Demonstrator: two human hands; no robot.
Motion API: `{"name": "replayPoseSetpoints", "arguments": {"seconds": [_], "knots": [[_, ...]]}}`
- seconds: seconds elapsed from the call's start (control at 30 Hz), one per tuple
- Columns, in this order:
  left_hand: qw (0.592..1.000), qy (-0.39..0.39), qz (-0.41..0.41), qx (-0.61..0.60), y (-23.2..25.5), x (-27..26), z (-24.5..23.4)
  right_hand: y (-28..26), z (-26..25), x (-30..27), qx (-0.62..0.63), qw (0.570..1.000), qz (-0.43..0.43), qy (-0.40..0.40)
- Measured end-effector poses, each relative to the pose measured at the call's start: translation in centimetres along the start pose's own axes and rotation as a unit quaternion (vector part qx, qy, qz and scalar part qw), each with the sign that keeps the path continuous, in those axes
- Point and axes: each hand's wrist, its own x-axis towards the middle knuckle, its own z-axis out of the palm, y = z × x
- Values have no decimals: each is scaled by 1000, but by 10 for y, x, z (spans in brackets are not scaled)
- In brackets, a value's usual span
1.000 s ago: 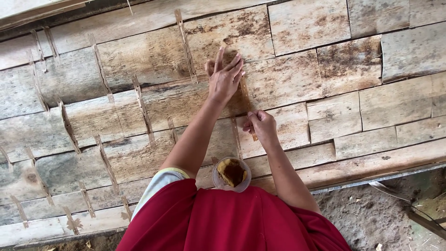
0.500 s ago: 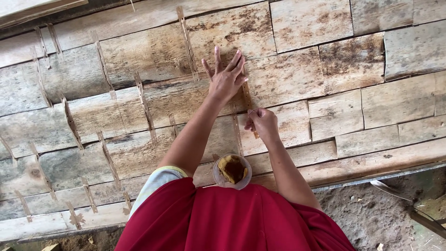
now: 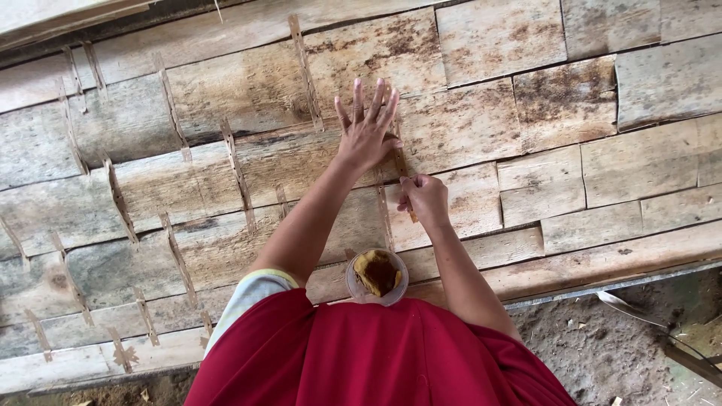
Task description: The person repeatedly applies a brown paste from a small container onto thin wooden strips laid on a wooden workbench, then presses each strip down with both hands. The person uses a red utility knife to trim or adjust the strips as needed.
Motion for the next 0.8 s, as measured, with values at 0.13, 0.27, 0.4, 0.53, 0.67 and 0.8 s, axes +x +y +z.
{"name": "replayPoseSetpoints", "arguments": {"seconds": [0.13, 0.27, 0.4, 0.53, 0.67, 0.8], "knots": [[986, 151, 51, 52, 5, -10, 29, 5, 3, 2, 9, 1000, -6, 3], [949, 296, 78, 78, 18, -24, 58, 8, 4, 3, -81, 996, -13, 20], [979, 197, 28, 50, 24, -32, 51, -3, 1, -4, -55, 998, -10, 24], [998, 67, 4, -8, 25, -38, 40, 4, 3, 0, -64, 997, -12, 30], [1000, 6, 19, 6, 27, -47, 22, 11, 4, 1, -100, 994, -24, 30], [1000, -13, 26, 4, 29, -47, 17, 13, 0, 2, -120, 992, -29, 7]]}}
